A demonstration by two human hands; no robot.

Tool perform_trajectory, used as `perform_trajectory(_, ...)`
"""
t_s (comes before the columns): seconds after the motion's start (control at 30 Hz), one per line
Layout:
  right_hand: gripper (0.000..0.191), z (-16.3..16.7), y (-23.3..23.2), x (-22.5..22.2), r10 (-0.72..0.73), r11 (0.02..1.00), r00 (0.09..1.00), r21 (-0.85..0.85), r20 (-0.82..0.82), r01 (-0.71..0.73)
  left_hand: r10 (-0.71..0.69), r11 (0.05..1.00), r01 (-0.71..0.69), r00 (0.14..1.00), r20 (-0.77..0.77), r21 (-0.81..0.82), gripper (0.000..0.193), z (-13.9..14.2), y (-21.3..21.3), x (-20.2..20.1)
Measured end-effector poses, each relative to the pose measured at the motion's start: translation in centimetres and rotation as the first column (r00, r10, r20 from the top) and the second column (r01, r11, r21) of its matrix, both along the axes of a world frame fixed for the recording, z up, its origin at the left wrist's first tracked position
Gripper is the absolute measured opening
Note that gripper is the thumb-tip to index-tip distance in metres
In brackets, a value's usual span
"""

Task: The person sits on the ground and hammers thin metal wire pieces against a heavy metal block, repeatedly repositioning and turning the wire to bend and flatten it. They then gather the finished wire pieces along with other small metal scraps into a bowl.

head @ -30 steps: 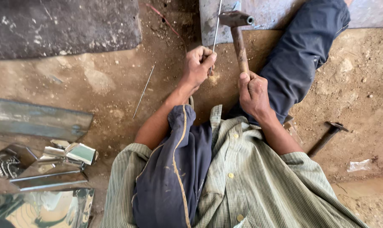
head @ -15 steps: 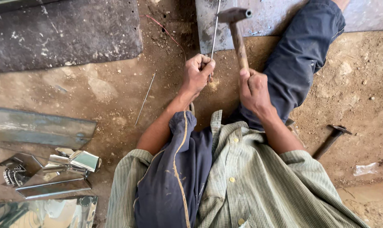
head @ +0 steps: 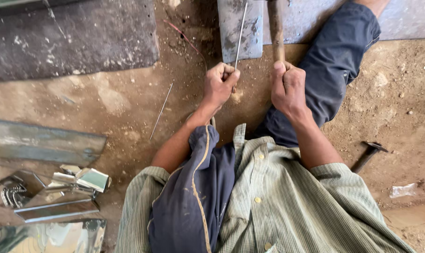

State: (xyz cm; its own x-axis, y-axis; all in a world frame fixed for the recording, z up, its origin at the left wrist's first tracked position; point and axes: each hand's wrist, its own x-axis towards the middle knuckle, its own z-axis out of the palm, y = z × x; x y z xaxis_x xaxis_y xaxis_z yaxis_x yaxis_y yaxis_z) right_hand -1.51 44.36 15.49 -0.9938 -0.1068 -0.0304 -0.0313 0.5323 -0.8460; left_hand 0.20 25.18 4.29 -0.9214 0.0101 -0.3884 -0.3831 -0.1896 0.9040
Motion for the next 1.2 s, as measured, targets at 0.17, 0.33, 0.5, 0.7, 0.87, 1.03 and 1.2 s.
perform_trajectory(0.17,0.052,-1.4,0.7,0.2,0.046,0.986,0.998,0.16,0.044,-0.052,-0.026,0.997,0.025,0.999,-0.021,-0.079,0.014,-0.2,-0.1,-0.2)
perform_trajectory(0.33,0.052,-1.4,0.7,1.0,0.014,0.991,0.996,0.133,0.089,-0.026,-0.013,0.998,0.01,0.999,-0.041,-0.069,0.014,-0.5,-0.1,-0.2)
perform_trajectory(0.5,0.051,-0.6,0.1,1.3,0.031,0.999,0.999,0.03,0.033,-0.032,-0.013,0.999,0.014,1.0,0.026,-0.036,0.014,-0.3,0.1,0.0)
perform_trajectory(0.7,0.052,-0.2,-0.2,1.9,0.049,0.996,0.995,0.076,0.083,-0.055,-0.025,0.999,0.024,1.0,-0.007,-0.036,0.013,-0.6,0.1,-0.4)
perform_trajectory(0.87,0.048,-0.3,-0.3,3.4,0.046,0.992,0.994,0.112,0.1,-0.057,-0.018,1.0,0.018,1.0,0.004,0.003,0.013,-1.2,0.0,0.0)
perform_trajectory(1.03,0.047,-0.2,-0.1,5.2,0.053,0.992,0.988,0.109,0.145,-0.069,-0.048,0.996,0.046,0.999,-0.016,-0.072,0.015,-0.9,-0.1,0.1)
perform_trajectory(1.2,0.044,-0.3,0.4,6.3,0.013,0.992,0.984,0.117,0.178,-0.034,-0.042,0.998,0.043,0.999,0.014,-0.041,0.015,-0.3,0.0,-0.3)
